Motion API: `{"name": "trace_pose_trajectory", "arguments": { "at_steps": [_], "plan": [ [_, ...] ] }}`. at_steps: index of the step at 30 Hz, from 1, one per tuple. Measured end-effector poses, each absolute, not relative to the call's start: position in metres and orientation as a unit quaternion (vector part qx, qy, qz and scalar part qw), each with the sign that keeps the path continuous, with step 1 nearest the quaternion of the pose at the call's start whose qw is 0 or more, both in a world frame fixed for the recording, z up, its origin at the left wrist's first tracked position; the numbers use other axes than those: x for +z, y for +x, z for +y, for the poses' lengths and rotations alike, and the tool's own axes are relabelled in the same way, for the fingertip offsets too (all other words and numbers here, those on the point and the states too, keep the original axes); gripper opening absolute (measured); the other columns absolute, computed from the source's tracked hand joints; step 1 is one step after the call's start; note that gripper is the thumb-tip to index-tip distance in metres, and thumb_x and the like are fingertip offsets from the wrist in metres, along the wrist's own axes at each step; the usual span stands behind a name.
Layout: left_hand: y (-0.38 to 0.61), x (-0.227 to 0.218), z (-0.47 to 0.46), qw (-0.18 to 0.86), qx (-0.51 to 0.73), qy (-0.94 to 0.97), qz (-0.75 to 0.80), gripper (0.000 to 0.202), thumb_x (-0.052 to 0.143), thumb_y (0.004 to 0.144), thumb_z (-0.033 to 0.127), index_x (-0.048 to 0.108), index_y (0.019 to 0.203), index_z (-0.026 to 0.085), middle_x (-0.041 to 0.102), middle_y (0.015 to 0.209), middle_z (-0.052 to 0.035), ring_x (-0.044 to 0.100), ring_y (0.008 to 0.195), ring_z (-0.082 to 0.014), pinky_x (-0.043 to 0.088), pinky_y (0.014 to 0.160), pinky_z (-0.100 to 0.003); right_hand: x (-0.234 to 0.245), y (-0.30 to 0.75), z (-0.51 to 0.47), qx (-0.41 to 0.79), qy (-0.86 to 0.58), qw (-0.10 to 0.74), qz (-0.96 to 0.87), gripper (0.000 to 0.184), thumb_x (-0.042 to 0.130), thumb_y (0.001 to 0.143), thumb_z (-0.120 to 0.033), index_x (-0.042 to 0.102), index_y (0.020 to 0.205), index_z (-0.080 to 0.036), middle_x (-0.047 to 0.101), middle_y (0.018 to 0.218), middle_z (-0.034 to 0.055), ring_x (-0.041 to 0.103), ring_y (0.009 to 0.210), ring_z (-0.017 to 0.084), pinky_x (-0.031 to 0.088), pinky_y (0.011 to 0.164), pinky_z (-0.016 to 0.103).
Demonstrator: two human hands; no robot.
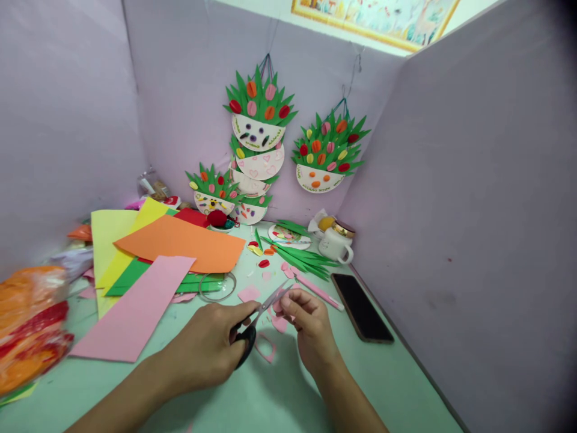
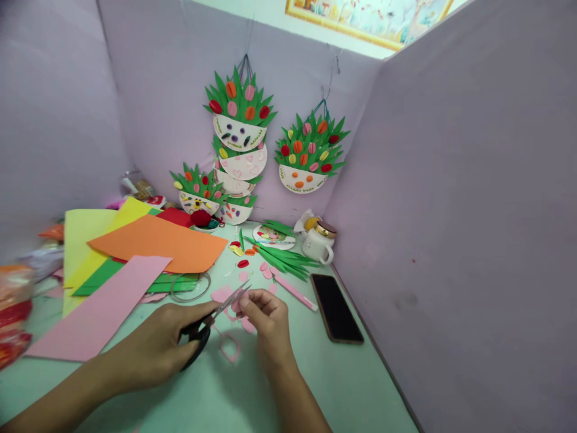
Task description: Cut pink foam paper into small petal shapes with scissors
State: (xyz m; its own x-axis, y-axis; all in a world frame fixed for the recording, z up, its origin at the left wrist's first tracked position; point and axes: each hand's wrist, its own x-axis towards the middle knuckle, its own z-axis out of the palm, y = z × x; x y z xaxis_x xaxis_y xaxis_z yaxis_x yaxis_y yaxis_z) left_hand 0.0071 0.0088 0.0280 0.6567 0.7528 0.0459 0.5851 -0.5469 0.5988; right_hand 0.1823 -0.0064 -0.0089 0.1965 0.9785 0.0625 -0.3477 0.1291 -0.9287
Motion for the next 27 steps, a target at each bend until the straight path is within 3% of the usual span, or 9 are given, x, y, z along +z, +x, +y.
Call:
{"name": "trace_pose_trajectory", "arguments": {
  "at_steps": [16,27],
  "plan": [
    [0.007,0.026,0.009,0.296,0.143,0.864,0.382,0.015,0.039,0.071,0.014,0.048,0.080,0.022,0.056,0.066,0.0046,0.047,0.057,-0.0116,0.030,0.053,-0.022,-0.013,0.182,-0.005,0.500,-0.412,0.649,-0.398,0.012,0.073,0.063,-0.027,0.067,0.062,-0.017,0.064,0.057,-0.0009,0.055,0.055,0.011,0.043,0.057,0.023],
    [0.006,0.015,0.013,0.316,0.164,0.858,0.371,0.017,0.039,0.071,0.010,0.049,0.076,0.022,0.045,0.058,0.0072,0.038,0.051,-0.0095,0.026,0.049,-0.021,-0.011,0.180,-0.006,0.496,-0.419,0.650,-0.395,0.012,0.073,0.062,-0.027,0.067,0.062,-0.017,0.064,0.057,-0.0005,0.055,0.055,0.011,0.043,0.055,0.023]
  ]
}}
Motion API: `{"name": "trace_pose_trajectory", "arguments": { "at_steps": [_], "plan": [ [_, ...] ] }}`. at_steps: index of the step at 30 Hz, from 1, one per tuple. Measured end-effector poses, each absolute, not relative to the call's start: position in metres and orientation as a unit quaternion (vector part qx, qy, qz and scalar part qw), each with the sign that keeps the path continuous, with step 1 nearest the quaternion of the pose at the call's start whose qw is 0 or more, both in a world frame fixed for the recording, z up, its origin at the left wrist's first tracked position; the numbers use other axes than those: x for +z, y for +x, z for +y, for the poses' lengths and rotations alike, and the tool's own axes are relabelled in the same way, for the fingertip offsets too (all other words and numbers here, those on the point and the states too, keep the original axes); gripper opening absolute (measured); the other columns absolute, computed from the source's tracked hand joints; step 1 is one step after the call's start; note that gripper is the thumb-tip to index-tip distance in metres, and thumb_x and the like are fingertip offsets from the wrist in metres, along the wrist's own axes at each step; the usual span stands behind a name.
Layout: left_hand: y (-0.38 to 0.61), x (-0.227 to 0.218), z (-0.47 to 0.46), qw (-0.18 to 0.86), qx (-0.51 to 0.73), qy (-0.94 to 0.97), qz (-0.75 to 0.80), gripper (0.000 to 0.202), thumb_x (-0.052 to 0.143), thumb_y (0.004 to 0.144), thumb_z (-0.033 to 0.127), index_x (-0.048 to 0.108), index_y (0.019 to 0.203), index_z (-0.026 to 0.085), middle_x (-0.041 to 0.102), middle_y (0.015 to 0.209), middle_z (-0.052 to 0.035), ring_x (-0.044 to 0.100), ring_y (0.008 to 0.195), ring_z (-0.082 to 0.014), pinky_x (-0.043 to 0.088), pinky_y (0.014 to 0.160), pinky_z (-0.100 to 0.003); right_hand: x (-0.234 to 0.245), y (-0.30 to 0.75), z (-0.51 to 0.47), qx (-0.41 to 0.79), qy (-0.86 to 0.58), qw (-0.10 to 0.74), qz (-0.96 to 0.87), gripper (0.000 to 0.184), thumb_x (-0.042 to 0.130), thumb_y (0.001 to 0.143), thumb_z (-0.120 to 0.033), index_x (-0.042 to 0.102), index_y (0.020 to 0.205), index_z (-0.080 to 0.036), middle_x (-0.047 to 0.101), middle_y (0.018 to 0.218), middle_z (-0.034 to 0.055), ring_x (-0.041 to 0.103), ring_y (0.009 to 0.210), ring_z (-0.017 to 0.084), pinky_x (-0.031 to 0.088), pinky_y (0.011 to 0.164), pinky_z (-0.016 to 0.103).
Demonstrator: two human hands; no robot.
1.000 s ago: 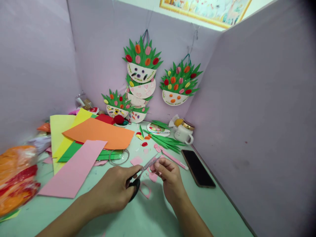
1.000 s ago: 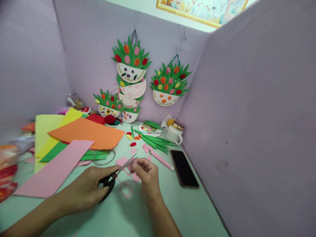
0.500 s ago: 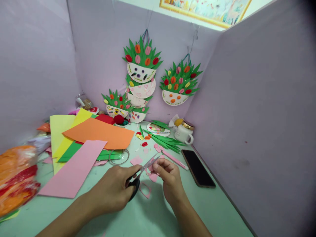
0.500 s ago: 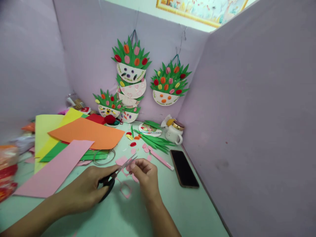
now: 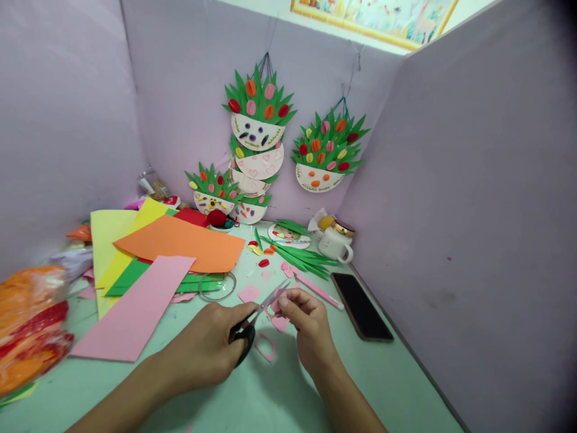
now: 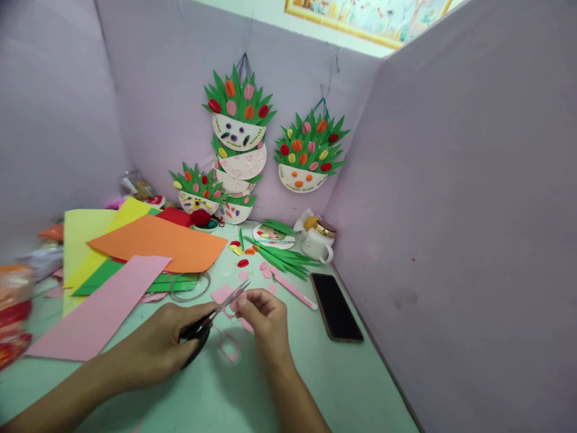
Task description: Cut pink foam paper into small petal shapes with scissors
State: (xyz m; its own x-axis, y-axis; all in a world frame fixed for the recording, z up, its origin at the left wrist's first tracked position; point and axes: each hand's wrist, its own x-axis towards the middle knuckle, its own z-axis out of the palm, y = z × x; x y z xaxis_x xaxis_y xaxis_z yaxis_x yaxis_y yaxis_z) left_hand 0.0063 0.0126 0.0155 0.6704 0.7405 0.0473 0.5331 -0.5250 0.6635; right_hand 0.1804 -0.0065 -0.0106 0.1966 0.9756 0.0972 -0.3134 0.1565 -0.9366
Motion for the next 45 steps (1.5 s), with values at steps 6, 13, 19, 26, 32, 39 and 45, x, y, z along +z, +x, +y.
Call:
{"name": "trace_pose_trajectory", "arguments": {
  "at_steps": [6,13,19,26,32,39,45],
  "plan": [
    [0.006,0.017,0.012,0.306,0.159,0.858,0.380,0.013,0.039,0.072,0.011,0.047,0.073,0.022,0.044,0.057,0.0073,0.036,0.051,-0.0096,0.024,0.048,-0.022,-0.008,0.182,-0.007,0.489,-0.428,0.654,-0.386,0.011,0.073,0.061,-0.026,0.066,0.060,-0.017,0.062,0.056,-0.0012,0.054,0.055,0.011,0.043,0.056,0.023],
    [0.004,0.019,0.014,0.292,0.146,0.869,0.371,0.014,0.039,0.071,0.010,0.045,0.073,0.023,0.043,0.057,0.0079,0.037,0.052,-0.0095,0.023,0.049,-0.023,-0.006,0.187,-0.005,0.491,-0.426,0.647,-0.399,0.010,0.072,0.061,-0.025,0.066,0.059,-0.017,0.062,0.055,-0.0013,0.052,0.055,0.010,0.041,0.055,0.022],
    [0.003,0.017,0.014,0.298,0.151,0.871,0.361,0.012,0.039,0.073,0.011,0.043,0.073,0.022,0.042,0.057,0.0081,0.037,0.052,-0.0091,0.024,0.049,-0.022,-0.007,0.187,-0.004,0.494,-0.423,0.643,-0.404,0.009,0.072,0.060,-0.025,0.067,0.060,-0.017,0.062,0.055,-0.0011,0.052,0.055,0.011,0.040,0.056,0.023],
    [0.002,0.020,0.017,0.302,0.135,0.872,0.361,0.011,0.038,0.073,0.011,0.039,0.069,0.022,0.040,0.056,0.0076,0.037,0.053,-0.0092,0.024,0.049,-0.022,-0.006,0.190,-0.004,0.487,-0.430,0.645,-0.403,0.009,0.072,0.059,-0.024,0.067,0.060,-0.017,0.061,0.055,-0.0013,0.051,0.055,0.011,0.040,0.056,0.024],
    [0.002,0.021,0.016,0.307,0.134,0.872,0.356,0.011,0.038,0.073,0.011,0.038,0.069,0.021,0.040,0.057,0.0073,0.036,0.053,-0.0092,0.024,0.049,-0.022,-0.005,0.190,-0.004,0.487,-0.432,0.648,-0.395,0.010,0.072,0.059,-0.025,0.065,0.058,-0.017,0.059,0.054,-0.0013,0.050,0.054,0.011,0.039,0.054,0.024],
    [0.003,0.021,0.015,0.329,0.143,0.863,0.357,0.011,0.038,0.074,0.011,0.041,0.070,0.021,0.038,0.058,0.0075,0.034,0.053,-0.0089,0.023,0.049,-0.022,-0.004,0.184,-0.006,0.504,-0.436,0.652,-0.361,0.013,0.073,0.058,-0.028,0.064,0.058,-0.018,0.058,0.053,-0.0020,0.049,0.051,0.011,0.038,0.052,0.025],
    [0.004,0.021,0.014,0.337,0.141,0.859,0.358,0.012,0.037,0.074,0.010,0.044,0.071,0.021,0.038,0.057,0.0076,0.033,0.053,-0.0086,0.024,0.049,-0.021,-0.006,0.182,-0.007,0.506,-0.431,0.658,-0.352,0.014,0.073,0.059,-0.028,0.064,0.059,-0.017,0.059,0.054,-0.0018,0.050,0.052,0.011,0.038,0.054,0.024]
  ]
}}
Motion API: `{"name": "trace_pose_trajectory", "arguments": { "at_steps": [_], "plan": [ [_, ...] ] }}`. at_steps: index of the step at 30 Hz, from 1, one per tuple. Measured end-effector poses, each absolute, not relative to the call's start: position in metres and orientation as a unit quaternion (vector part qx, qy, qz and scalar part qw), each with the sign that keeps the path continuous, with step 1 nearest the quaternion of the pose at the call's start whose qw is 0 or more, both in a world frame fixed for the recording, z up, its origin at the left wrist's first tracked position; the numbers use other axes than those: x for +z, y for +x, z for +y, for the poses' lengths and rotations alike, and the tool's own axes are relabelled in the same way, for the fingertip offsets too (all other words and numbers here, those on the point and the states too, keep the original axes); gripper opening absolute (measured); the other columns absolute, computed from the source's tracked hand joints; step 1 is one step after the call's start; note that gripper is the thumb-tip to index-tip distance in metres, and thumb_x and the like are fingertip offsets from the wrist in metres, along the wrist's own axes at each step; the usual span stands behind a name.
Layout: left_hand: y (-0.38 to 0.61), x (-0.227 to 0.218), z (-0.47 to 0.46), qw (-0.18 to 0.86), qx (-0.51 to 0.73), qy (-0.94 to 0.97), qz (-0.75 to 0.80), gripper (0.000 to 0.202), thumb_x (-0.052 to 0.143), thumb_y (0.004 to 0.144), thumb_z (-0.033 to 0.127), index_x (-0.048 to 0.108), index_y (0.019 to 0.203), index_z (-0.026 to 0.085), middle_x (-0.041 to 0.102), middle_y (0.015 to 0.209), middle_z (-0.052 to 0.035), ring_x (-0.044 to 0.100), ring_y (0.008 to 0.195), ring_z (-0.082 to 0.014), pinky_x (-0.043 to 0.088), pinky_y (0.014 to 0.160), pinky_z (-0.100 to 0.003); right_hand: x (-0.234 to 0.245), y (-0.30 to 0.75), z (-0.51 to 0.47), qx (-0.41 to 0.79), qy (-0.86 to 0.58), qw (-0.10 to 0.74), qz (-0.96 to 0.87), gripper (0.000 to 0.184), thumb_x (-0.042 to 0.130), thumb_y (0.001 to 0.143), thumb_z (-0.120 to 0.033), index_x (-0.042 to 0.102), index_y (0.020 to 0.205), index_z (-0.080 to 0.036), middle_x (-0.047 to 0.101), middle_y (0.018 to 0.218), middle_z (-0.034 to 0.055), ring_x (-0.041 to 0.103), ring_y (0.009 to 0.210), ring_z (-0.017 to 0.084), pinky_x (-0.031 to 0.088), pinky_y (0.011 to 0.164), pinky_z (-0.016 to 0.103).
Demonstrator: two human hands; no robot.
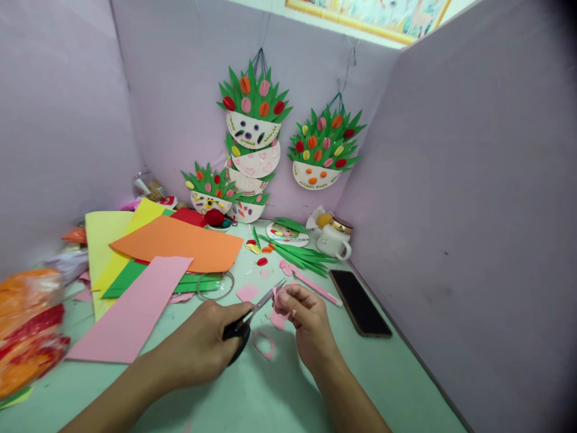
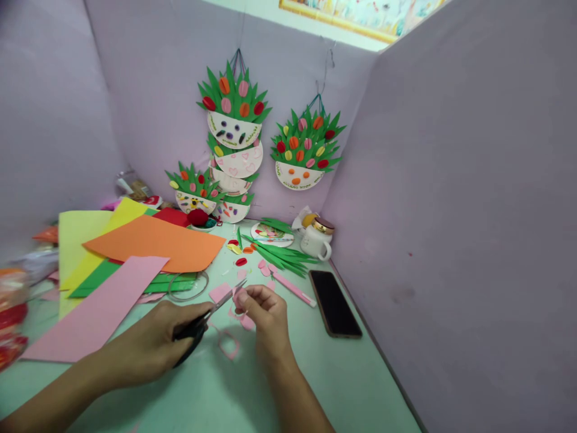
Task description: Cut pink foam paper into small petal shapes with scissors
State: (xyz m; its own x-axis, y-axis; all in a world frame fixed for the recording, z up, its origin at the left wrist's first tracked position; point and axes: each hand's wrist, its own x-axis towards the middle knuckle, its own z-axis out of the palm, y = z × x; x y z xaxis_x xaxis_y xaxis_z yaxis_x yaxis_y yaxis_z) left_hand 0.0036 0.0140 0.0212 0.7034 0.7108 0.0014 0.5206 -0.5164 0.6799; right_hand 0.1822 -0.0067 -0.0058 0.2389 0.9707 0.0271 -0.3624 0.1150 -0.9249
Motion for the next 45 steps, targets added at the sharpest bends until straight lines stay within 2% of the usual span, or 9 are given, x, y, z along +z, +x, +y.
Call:
{"name": "trace_pose_trajectory", "arguments": {
  "at_steps": [7,11,15,18,20,29,34,39,45],
  "plan": [
    [0.003,0.021,0.016,0.347,0.154,0.856,0.351,0.011,0.039,0.074,0.011,0.044,0.069,0.020,0.037,0.055,0.0076,0.033,0.051,-0.0081,0.024,0.048,-0.020,-0.007,0.185,-0.005,0.510,-0.419,0.672,-0.335,0.014,0.075,0.057,-0.027,0.065,0.060,-0.018,0.060,0.056,-0.0024,0.052,0.055,0.011,0.043,0.058,0.025],
    [0.002,0.018,0.024,0.348,0.223,0.801,0.434,0.009,0.044,0.077,0.020,0.047,0.069,0.018,0.041,0.059,0.0060,0.038,0.055,-0.0090,0.027,0.050,-0.020,-0.006,0.185,-0.005,0.513,-0.430,0.672,-0.316,0.016,0.076,0.055,-0.028,0.065,0.059,-0.018,0.061,0.059,-0.0013,0.054,0.059,0.012,0.047,0.062,0.026],
    [-0.001,0.014,0.029,0.382,0.277,0.729,0.496,0.018,0.049,0.077,0.030,0.053,0.090,0.018,0.043,0.063,0.0053,0.040,0.056,-0.0101,0.030,0.049,-0.019,-0.007,0.185,-0.005,0.512,-0.446,0.670,-0.300,0.018,0.077,0.055,-0.029,0.066,0.062,-0.017,0.062,0.061,-0.0011,0.054,0.058,0.011,0.048,0.061,0.026],
    [-0.001,0.015,0.027,0.382,0.268,0.733,0.495,0.032,0.049,0.078,0.032,0.050,0.107,0.019,0.049,0.066,0.0041,0.046,0.060,-0.0124,0.034,0.052,-0.020,-0.008,0.185,-0.003,0.512,-0.456,0.669,-0.286,0.020,0.078,0.054,-0.030,0.066,0.062,-0.016,0.061,0.061,-0.0011,0.054,0.057,0.011,0.049,0.059,0.025],
    [0.000,0.017,0.025,0.382,0.251,0.746,0.484,0.035,0.047,0.079,0.032,0.049,0.112,0.019,0.053,0.067,0.0033,0.048,0.063,-0.0136,0.036,0.055,-0.021,-0.008,0.185,-0.003,0.514,-0.462,0.669,-0.276,0.021,0.079,0.053,-0.030,0.066,0.063,-0.016,0.061,0.061,-0.0009,0.054,0.055,0.011,0.049,0.057,0.025],
    [0.006,0.013,0.023,0.409,0.260,0.725,0.489,0.040,0.048,0.078,0.030,0.048,0.116,0.017,0.055,0.068,0.0030,0.048,0.059,-0.0125,0.035,0.052,-0.021,-0.003,0.186,-0.002,0.555,-0.433,0.681,-0.201,0.027,0.081,0.047,-0.024,0.063,0.064,-0.016,0.061,0.059,-0.0012,0.059,0.056,0.012,0.051,0.050,0.023],
    [0.010,0.012,0.017,0.307,0.200,0.803,0.470,0.025,0.045,0.078,0.028,0.057,0.099,0.021,0.059,0.074,0.0008,0.052,0.065,-0.0145,0.035,0.056,-0.022,-0.006,0.184,-0.003,0.552,-0.452,0.660,-0.235,0.026,0.080,0.051,-0.028,0.063,0.066,-0.016,0.061,0.063,-0.0014,0.059,0.058,0.013,0.050,0.050,0.024],
    [0.012,0.011,0.009,0.263,0.166,0.838,0.448,0.036,0.044,0.078,0.025,0.053,0.112,0.029,0.063,0.078,0.0007,0.056,0.069,-0.0159,0.036,0.061,-0.023,-0.008,0.181,-0.006,0.562,-0.446,0.645,-0.261,0.023,0.079,0.053,-0.028,0.063,0.064,-0.016,0.061,0.062,-0.0015,0.059,0.060,0.012,0.049,0.055,0.024],
    [0.015,0.008,0.006,0.251,0.164,0.851,0.432,0.035,0.044,0.077,0.025,0.053,0.111,0.026,0.064,0.080,-0.0003,0.057,0.070,-0.0165,0.038,0.063,-0.023,-0.008,0.179,-0.008,0.562,-0.447,0.646,-0.257,0.024,0.080,0.052,-0.029,0.064,0.064,-0.016,0.063,0.063,-0.0009,0.058,0.061,0.013,0.048,0.056,0.024]
  ]
}}
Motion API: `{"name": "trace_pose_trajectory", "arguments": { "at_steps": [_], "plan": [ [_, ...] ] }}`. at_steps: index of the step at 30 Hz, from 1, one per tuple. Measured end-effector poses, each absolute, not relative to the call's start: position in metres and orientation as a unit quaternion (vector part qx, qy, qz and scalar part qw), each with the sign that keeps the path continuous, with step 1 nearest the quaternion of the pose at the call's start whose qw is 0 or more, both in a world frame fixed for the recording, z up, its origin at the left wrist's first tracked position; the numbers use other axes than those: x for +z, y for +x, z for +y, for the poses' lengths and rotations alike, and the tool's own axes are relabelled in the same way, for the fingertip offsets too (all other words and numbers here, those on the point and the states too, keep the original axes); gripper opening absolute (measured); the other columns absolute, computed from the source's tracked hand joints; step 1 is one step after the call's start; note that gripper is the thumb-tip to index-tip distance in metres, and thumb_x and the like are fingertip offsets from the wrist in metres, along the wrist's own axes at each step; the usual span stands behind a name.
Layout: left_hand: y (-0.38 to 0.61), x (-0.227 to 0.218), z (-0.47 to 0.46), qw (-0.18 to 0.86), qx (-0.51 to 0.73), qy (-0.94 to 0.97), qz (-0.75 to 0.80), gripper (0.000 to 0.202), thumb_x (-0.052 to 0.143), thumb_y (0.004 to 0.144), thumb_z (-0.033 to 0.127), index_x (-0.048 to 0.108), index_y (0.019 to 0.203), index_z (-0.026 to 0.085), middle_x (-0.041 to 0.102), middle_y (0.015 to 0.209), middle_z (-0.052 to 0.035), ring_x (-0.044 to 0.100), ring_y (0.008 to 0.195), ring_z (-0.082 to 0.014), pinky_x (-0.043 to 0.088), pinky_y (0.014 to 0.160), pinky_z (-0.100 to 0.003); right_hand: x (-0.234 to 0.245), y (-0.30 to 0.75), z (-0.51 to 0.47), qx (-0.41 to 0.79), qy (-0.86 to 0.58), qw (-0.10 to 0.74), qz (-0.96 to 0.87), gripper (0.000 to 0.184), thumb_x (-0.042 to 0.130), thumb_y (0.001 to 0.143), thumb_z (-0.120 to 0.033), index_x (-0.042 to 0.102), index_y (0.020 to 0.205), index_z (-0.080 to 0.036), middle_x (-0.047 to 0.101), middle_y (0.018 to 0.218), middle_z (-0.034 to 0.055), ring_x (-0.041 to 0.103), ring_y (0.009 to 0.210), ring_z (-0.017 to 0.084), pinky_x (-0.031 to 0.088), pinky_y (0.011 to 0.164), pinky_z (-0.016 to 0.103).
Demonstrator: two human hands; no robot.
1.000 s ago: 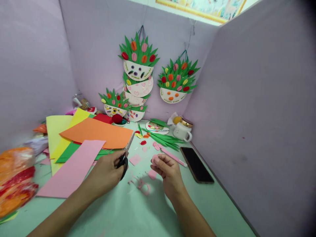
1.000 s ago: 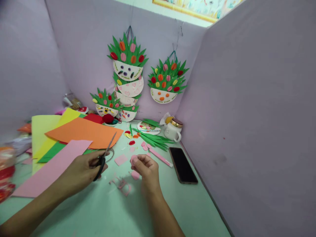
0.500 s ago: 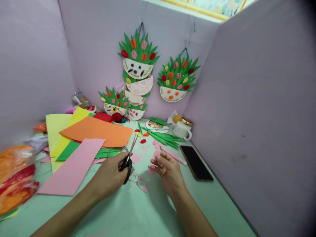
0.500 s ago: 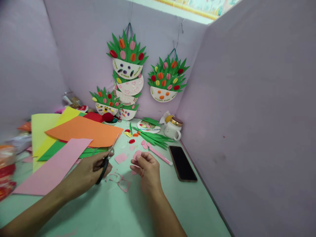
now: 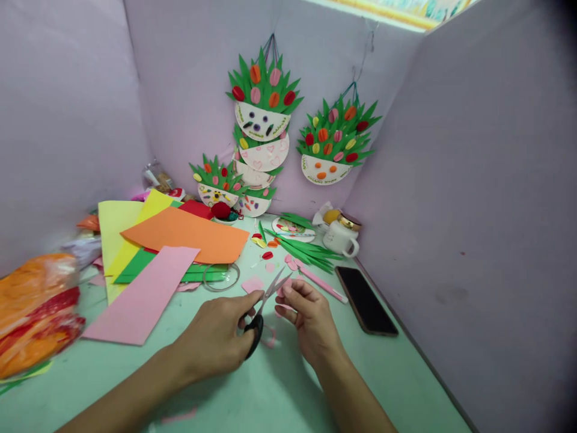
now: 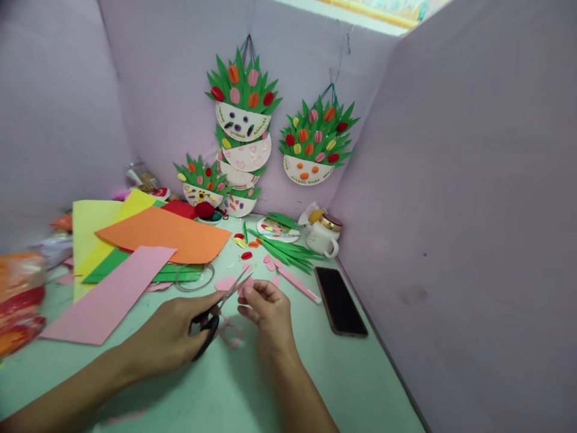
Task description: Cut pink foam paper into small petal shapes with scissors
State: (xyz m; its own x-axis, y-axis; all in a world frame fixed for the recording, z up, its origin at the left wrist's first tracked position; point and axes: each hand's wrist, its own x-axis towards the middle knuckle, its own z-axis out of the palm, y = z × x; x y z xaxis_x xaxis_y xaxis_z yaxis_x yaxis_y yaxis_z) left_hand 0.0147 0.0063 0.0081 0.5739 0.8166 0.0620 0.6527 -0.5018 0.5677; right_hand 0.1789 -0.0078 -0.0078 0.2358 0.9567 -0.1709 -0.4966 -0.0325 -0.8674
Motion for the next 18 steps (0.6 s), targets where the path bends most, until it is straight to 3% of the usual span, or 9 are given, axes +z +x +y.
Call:
{"name": "trace_pose_trajectory", "arguments": {
  "at_steps": [18],
  "plan": [
    [0.0150,0.0097,0.0056,0.256,0.177,0.850,0.424,0.034,0.044,0.074,0.020,0.058,0.105,0.024,0.064,0.074,0.0000,0.058,0.070,-0.0158,0.040,0.065,-0.022,-0.0114,0.1736,-0.0089,0.566,-0.440,0.646,-0.261,0.022,0.080,0.054,-0.028,0.065,0.063,-0.017,0.063,0.061,-0.0021,0.058,0.059,0.011,0.050,0.059,0.024]
  ]
}}
